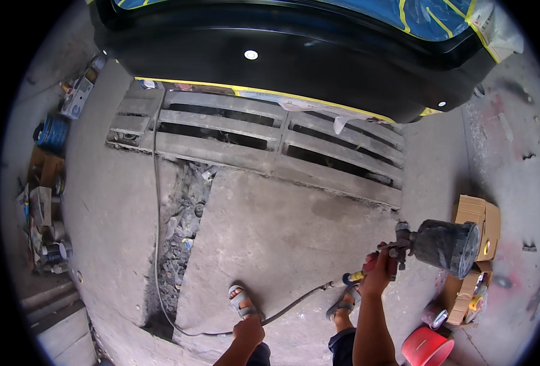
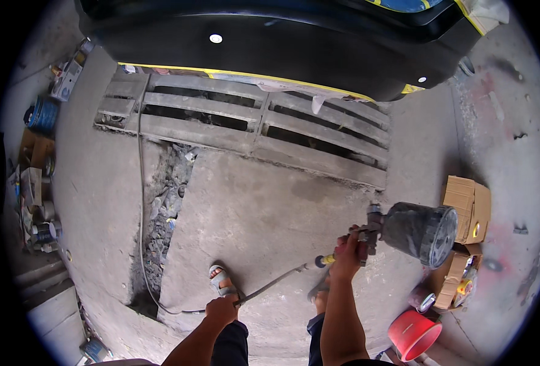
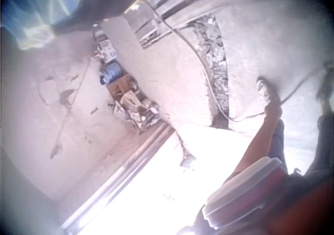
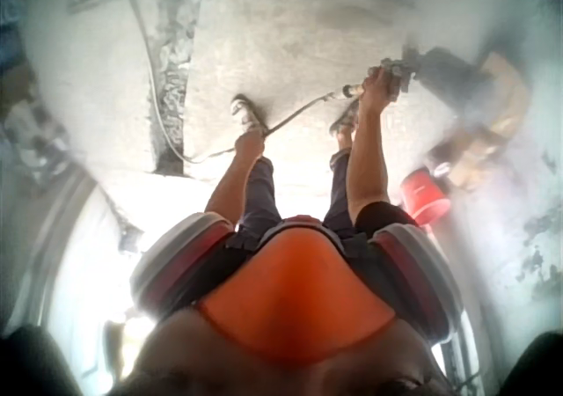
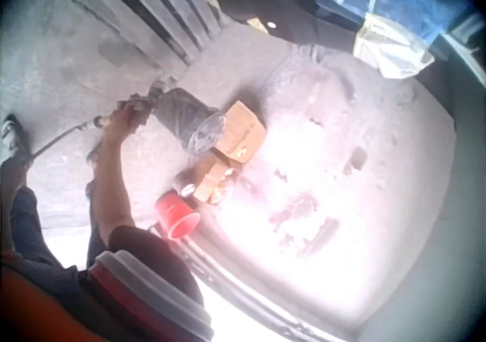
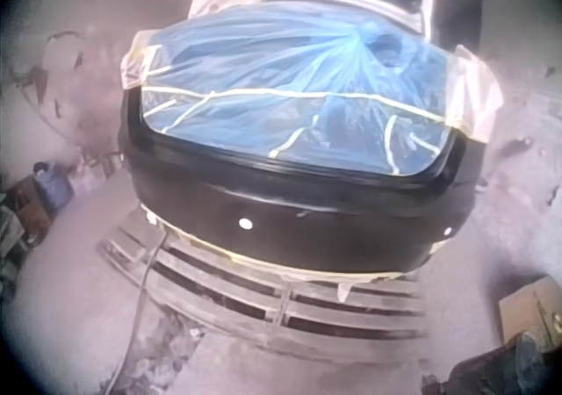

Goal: The person uses a spray gun to apply paint to the rear bumper of a car that is masked with blue plastic and yellow tape. They walk around the vehicle to cover different angles, then move to a shelf area to pour liquid from a white bottle into the spray gun's container before returning to continue spraying the bumper.

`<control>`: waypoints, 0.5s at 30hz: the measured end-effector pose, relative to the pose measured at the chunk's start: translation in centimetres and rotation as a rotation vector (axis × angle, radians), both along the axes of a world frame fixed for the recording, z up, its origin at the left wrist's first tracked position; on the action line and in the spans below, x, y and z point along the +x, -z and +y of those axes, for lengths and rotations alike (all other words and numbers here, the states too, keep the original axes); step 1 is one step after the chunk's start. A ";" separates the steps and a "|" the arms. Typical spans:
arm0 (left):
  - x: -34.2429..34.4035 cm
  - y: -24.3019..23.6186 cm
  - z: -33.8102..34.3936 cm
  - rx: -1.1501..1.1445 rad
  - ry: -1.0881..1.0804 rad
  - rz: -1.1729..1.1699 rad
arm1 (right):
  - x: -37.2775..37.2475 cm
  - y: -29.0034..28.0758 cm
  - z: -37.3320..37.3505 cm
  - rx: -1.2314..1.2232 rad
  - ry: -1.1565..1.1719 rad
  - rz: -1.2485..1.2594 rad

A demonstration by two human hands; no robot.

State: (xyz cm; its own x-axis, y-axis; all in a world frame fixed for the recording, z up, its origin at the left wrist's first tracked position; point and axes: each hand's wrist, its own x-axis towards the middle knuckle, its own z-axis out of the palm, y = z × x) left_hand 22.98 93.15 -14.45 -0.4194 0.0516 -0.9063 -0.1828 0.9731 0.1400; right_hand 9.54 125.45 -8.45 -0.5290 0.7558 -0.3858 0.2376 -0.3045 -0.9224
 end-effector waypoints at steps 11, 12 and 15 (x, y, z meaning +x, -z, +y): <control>1.1 -3.4 -3.3 -0.157 -0.013 -0.036 | -5.8 -3.2 -8.2 -0.201 -0.533 0.440; 1.2 -3.5 -2.7 -0.152 0.002 -0.016 | -5.6 -3.9 -6.6 -0.218 -0.450 0.465; 0.9 -4.2 -0.3 -0.057 0.051 0.025 | -2.1 -4.2 0.7 -0.124 -0.100 0.374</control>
State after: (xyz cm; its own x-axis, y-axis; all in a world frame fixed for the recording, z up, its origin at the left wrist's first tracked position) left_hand 23.85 92.87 -10.27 -0.4403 0.0219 -0.8976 -0.1301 0.9876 0.0879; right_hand 7.42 126.19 -4.20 -0.7188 0.6533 -0.2377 -0.0736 -0.4115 -0.9084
